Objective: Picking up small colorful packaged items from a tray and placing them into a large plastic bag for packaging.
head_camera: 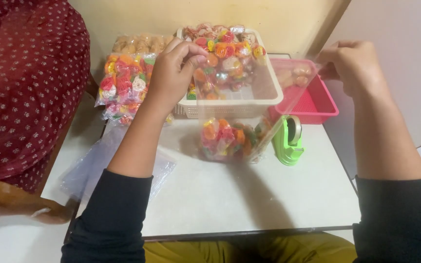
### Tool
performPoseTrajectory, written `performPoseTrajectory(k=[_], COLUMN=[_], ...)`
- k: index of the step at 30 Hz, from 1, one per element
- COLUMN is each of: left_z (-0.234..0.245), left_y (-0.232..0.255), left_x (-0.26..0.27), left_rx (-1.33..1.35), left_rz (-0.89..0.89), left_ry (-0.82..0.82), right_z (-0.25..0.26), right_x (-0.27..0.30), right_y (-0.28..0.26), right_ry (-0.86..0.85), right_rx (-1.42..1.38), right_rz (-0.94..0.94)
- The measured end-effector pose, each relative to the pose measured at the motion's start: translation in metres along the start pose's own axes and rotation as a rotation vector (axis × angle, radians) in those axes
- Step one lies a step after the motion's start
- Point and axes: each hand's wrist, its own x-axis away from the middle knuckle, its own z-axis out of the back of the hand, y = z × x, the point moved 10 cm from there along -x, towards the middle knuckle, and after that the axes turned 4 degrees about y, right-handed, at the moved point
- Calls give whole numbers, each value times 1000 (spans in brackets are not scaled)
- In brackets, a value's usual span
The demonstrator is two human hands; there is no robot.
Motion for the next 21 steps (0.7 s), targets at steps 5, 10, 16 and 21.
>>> performPoseTrajectory(k=[5, 10, 16, 21], left_z=[-3, -3, -1, 4], left_y=[0, -2, 2, -4], left_x=[3, 5, 6, 2], left_rx=[-6, 35, 51, -7], left_rz=[-50, -22, 6, 31], left_ry=[21, 16, -28, 22], right_z=[26, 26, -5, 7], right_x=[-45, -26, -21, -42], right_y=[17, -4, -10, -6], right_ry=[104, -101, -88, -71], right_rx=[-591, -736, 190, 72], right_rz=[184, 453, 636, 826])
